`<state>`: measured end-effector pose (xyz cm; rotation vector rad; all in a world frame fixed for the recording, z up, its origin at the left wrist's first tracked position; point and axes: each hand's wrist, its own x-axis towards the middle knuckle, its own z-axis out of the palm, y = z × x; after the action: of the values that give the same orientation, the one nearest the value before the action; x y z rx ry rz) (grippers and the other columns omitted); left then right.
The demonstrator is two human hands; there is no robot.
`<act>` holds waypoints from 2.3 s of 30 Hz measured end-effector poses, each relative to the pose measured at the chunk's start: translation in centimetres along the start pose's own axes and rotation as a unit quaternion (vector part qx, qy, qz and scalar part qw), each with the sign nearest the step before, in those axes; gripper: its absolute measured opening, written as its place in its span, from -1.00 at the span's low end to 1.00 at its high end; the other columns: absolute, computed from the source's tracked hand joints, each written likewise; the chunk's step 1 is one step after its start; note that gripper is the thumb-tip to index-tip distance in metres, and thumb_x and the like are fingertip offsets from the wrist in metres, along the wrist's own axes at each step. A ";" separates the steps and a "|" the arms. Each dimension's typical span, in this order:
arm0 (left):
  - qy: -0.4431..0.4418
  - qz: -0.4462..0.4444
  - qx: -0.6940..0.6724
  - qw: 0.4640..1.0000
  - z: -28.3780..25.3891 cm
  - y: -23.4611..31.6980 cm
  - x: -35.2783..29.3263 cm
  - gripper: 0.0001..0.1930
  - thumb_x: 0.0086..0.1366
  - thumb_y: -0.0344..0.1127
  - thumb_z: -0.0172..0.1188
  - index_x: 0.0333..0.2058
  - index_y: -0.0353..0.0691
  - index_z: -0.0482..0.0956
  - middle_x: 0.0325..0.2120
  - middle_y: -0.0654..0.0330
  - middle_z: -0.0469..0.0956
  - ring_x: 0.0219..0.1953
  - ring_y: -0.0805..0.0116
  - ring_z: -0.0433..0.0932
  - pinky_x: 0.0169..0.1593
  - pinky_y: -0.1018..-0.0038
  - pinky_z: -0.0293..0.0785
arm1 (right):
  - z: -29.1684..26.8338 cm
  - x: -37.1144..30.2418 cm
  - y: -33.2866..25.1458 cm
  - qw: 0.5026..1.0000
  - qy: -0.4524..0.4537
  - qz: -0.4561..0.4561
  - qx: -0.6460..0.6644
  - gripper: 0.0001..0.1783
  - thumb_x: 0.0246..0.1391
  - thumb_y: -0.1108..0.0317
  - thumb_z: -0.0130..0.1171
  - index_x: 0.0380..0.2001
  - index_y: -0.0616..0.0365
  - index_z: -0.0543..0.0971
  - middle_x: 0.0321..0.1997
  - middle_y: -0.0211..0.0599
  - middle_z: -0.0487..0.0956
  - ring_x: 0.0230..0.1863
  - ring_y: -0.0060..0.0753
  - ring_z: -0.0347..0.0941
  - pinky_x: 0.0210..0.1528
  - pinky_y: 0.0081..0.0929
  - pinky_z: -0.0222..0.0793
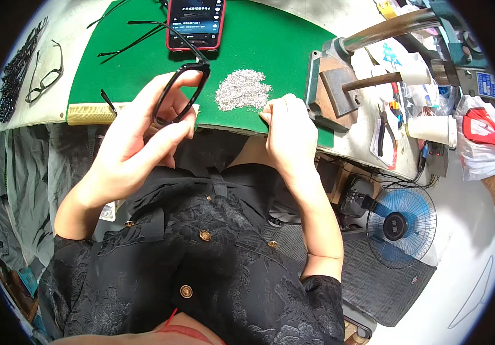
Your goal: The person repeatedly picks up black eyeglass frames and small metal components from a green work surface, then uses a white cylindrical tool to press or seat the components into the frame. The person handles frames one at a time, places finished units aside, and continues the cycle.
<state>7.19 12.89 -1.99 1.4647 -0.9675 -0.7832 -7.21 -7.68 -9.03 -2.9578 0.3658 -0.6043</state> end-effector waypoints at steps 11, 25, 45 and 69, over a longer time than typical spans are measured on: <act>-0.168 -0.091 -0.329 0.925 1.8 2.6 1.1 -0.42 0.38 -0.51 -0.13 0.31 -0.27 -0.10 -0.27 0.06 0.40 -0.49 0.51 0.43 -0.39 0.59 0.55 | -2.0 0.7 2.7 0.815 0.036 0.115 0.566 -0.87 0.23 0.42 0.02 -0.40 0.18 0.34 -0.42 -0.41 0.31 -0.40 -0.52 0.21 -0.31 -0.61 0.16; -0.239 -0.130 -0.275 0.922 4.8 2.9 1.0 -0.48 0.38 -0.47 -0.13 0.26 -0.38 -0.01 -0.30 0.13 0.40 -0.61 0.59 0.37 -0.49 0.67 0.44 | -5.7 0.5 -0.5 0.867 0.137 -0.038 0.477 -0.69 0.28 0.17 0.03 -0.35 0.20 0.30 -0.39 -0.27 0.30 -0.47 -0.52 0.30 -0.37 -0.63 0.34; -0.220 -0.056 -0.114 0.967 5.4 3.0 0.7 -0.54 0.34 -0.48 -0.10 0.17 -0.42 0.06 -0.34 0.12 0.48 -0.63 0.46 0.45 -0.55 0.57 0.44 | -6.1 -0.5 -1.3 0.873 0.166 0.009 0.459 -0.70 0.24 0.21 0.10 -0.36 0.21 0.31 -0.47 -0.24 0.40 -0.51 -0.53 0.35 -0.47 -0.72 0.29; -0.283 -0.176 -0.371 0.867 4.3 3.2 1.3 -0.51 0.39 -0.43 -0.12 0.22 -0.42 -0.02 -0.29 0.07 0.42 -0.60 0.54 0.40 -0.50 0.64 0.43 | -7.0 -0.2 -0.6 0.867 0.167 -0.006 0.469 -0.70 0.21 0.22 0.16 -0.43 0.26 0.45 -0.52 -0.23 0.49 -0.50 -0.48 0.43 -0.41 -0.61 0.36</act>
<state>3.52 9.78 0.76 0.7258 -0.6759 -1.7017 -9.99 -7.38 -2.60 -1.9204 0.0341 -0.9547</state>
